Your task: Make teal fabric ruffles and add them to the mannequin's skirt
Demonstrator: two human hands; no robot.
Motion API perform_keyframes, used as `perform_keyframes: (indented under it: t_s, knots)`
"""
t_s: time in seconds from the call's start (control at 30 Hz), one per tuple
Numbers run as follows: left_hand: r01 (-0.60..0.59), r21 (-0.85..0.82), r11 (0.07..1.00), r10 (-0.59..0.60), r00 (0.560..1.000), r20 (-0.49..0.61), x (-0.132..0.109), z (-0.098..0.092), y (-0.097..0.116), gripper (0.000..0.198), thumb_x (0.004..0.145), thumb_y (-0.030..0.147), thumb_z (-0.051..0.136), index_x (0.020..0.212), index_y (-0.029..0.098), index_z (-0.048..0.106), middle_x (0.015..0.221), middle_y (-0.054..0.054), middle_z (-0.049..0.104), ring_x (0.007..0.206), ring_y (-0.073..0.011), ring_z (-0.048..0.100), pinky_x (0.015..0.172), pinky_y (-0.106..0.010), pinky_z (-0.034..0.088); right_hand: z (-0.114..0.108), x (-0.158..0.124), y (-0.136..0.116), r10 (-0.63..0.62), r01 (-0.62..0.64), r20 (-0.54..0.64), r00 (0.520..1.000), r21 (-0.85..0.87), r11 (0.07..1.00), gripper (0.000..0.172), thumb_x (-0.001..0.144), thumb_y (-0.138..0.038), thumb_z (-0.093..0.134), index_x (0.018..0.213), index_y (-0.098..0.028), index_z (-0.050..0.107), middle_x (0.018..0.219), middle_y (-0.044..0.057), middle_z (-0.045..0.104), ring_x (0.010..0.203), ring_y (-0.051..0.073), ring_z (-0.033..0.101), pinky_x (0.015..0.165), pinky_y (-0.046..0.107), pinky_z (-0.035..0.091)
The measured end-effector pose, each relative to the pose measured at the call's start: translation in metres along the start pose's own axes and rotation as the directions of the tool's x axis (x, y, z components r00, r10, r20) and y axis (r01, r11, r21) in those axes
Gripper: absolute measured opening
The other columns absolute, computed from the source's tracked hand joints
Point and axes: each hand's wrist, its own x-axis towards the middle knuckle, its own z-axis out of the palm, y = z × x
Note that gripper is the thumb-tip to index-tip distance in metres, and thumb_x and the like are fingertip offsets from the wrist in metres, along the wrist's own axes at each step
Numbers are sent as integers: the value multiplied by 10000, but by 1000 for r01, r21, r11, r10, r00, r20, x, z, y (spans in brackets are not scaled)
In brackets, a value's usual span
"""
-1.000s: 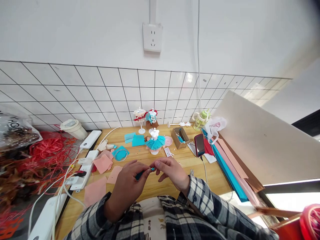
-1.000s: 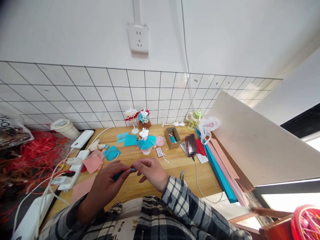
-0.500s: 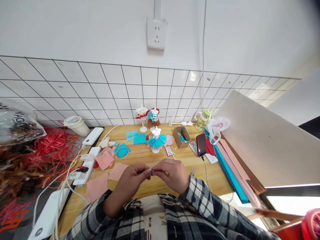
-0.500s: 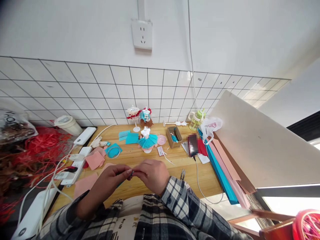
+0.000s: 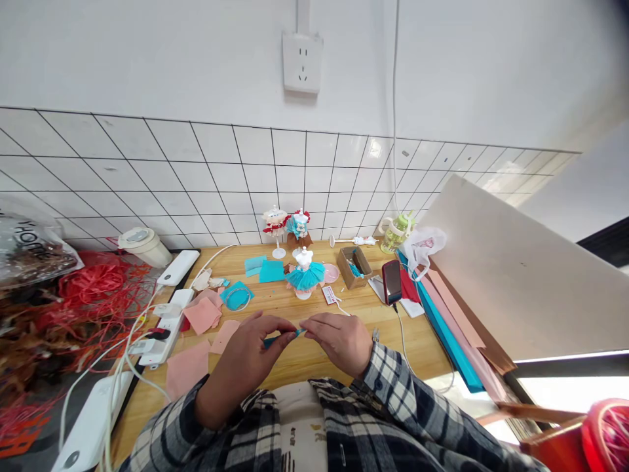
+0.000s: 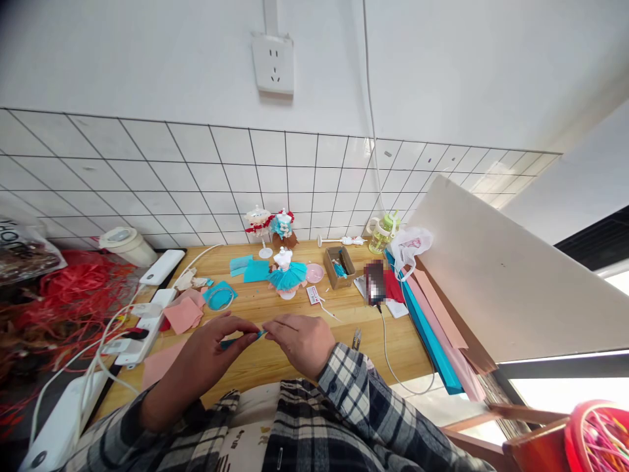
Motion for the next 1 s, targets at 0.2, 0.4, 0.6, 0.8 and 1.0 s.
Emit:
perform_keyframes:
  t_s: [0.2,0.4,0.6,0.8,1.0]
  knots:
    - [136,-135,981,-142,989,-32,-1,1,0,240,791,455,595,842,241,691,880,-14,732,859,-220,655,762,-288,483,5,1,-8,485,-452,65,872,489,746,294,829,-320,627,1101,-215,663,896,49,710,625,126,639,509,228,516]
    - [160,-263,951,-147,987,71,-2,1,2,297,819,477,545,894,228,689,897,-14,727,863,-209,648,769,-276,481,14,4,-10,594,-522,151,790,673,524,130,761,-297,665,767,-173,702,632,8,622,540,114,587,448,210,495]
    - [171,-272,947,-133,979,153,-5,1,-3,301,806,468,570,772,197,696,720,0,700,696,-182,623,652,-247,470,13,5,-9,620,-502,174,765,764,405,286,769,-362,652,1007,-203,648,869,40,661,634,121,629,446,196,501]
    - [184,-296,937,-192,981,5,-3,4,-3,242,781,440,615,759,225,726,757,5,734,739,-197,645,699,-250,463,23,6,-13,558,-636,461,690,754,162,425,652,-393,745,986,-179,593,819,17,645,694,140,619,497,222,503]
    - [236,-462,855,-240,970,50,-2,6,-11,279,766,460,617,700,202,704,653,7,672,632,-172,577,603,-245,440,27,4,-6,573,-676,507,644,728,117,272,652,-352,730,836,-167,652,688,-23,648,584,88,568,571,235,458]
